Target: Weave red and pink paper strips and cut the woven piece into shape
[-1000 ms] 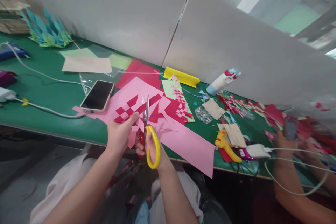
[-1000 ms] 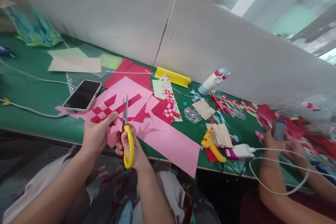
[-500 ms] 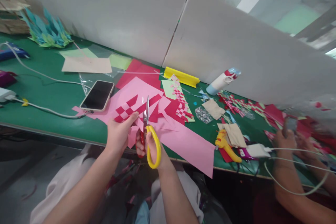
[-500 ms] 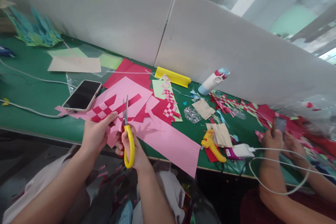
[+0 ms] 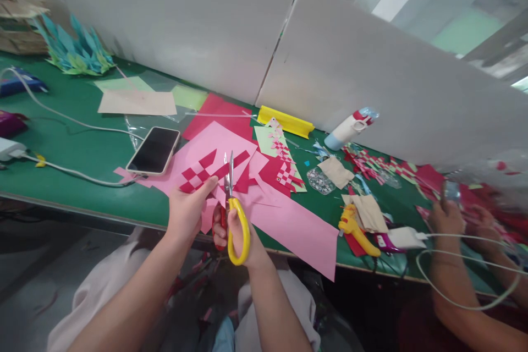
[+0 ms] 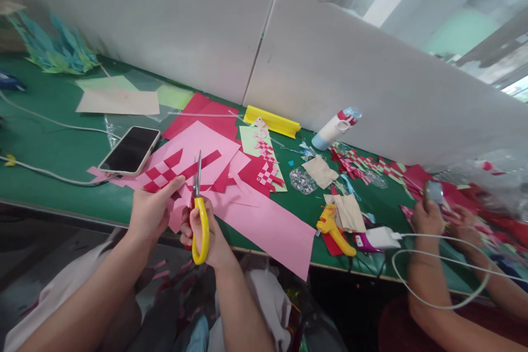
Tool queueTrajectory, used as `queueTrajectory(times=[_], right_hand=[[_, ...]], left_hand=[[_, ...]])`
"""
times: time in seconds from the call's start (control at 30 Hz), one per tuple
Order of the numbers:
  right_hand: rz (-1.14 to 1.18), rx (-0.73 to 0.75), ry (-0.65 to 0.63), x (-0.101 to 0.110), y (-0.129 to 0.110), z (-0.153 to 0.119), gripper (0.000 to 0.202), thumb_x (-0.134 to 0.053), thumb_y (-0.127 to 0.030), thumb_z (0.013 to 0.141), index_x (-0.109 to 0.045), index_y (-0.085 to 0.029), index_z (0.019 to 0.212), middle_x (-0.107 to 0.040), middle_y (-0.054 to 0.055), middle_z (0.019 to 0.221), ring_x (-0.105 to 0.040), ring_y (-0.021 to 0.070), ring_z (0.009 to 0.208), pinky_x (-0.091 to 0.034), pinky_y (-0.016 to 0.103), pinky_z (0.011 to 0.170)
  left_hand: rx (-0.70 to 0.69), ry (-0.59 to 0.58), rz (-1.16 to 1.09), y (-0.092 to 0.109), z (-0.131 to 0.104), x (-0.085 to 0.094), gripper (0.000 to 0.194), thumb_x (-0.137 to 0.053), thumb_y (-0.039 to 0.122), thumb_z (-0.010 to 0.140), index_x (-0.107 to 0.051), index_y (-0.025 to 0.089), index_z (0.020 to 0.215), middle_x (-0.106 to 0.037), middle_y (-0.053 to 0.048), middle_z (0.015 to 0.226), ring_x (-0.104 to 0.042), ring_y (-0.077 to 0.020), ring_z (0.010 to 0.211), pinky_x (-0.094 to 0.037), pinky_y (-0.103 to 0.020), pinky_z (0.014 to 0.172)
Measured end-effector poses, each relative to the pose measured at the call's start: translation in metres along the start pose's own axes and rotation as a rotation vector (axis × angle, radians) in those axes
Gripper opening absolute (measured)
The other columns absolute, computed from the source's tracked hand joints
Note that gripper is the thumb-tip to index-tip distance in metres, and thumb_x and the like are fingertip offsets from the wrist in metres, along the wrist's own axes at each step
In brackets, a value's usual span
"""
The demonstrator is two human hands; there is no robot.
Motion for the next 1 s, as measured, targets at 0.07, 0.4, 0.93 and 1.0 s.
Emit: queueTrajectory(times=[0.07,0.4,0.93,1.0], right_hand=[[0.034,0.016,-0.004,0.002,0.003,0.002,0.057,-0.071,-0.066,0.066,-0.041,-0.027,0.094,-0.047,-0.005,0.08,-0.035,0.0037,0.049,-0.024,0.016,0.041],[0.006,0.068,-0.047,0.004,0.001,-0.002,0.043,-0.068,-0.057,0.076,-0.042,-0.025,0.09,-0.049,-0.007,0.078,-0.038,0.002,0.049,-0.029,0.014,0.044],[-0.007,0.028,-0.117,-0.001,-0.013,-0.016,0.05,-0.058,-0.071,0.075,-0.049,-0.023,0.09,-0.047,-0.001,0.085,-0.036,0.0067,0.054,-0.033,0.022,0.043],[-0.014,0.032,-0.129,0.0,-0.015,-0.018,0.046,-0.057,-0.068,0.078,-0.053,-0.023,0.087,-0.046,0.0,0.083,-0.034,0.008,0.055,-0.032,0.024,0.044]], left_hand=[[-0.001,-0.012,-0.007,0.0,0.0,0.0,0.018,-0.082,0.023,0.061,-0.07,0.013,0.071,-0.068,0.0,0.065,-0.06,-0.0118,0.059,-0.05,-0.022,0.057],[-0.012,0.001,-0.018,-0.003,0.002,0.002,0.02,-0.082,0.023,0.06,-0.071,0.013,0.074,-0.069,-0.001,0.07,-0.062,-0.0126,0.063,-0.05,-0.023,0.059],[0.073,-0.009,-0.084,-0.002,0.003,0.0,0.025,-0.084,0.022,0.058,-0.071,0.013,0.077,-0.07,-0.002,0.071,-0.064,-0.0128,0.062,-0.052,-0.023,0.06],[0.089,-0.006,-0.117,-0.001,0.004,0.0,0.028,-0.085,0.021,0.056,-0.071,0.013,0.079,-0.07,-0.002,0.073,-0.065,-0.0128,0.065,-0.053,-0.024,0.064]])
Point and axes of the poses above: each hand's wrist, its own z-axis towards the middle knuckle, its own x-axis out of the back of the hand, y = z × x, the point moved 2 cm from there along z, towards the middle knuckle
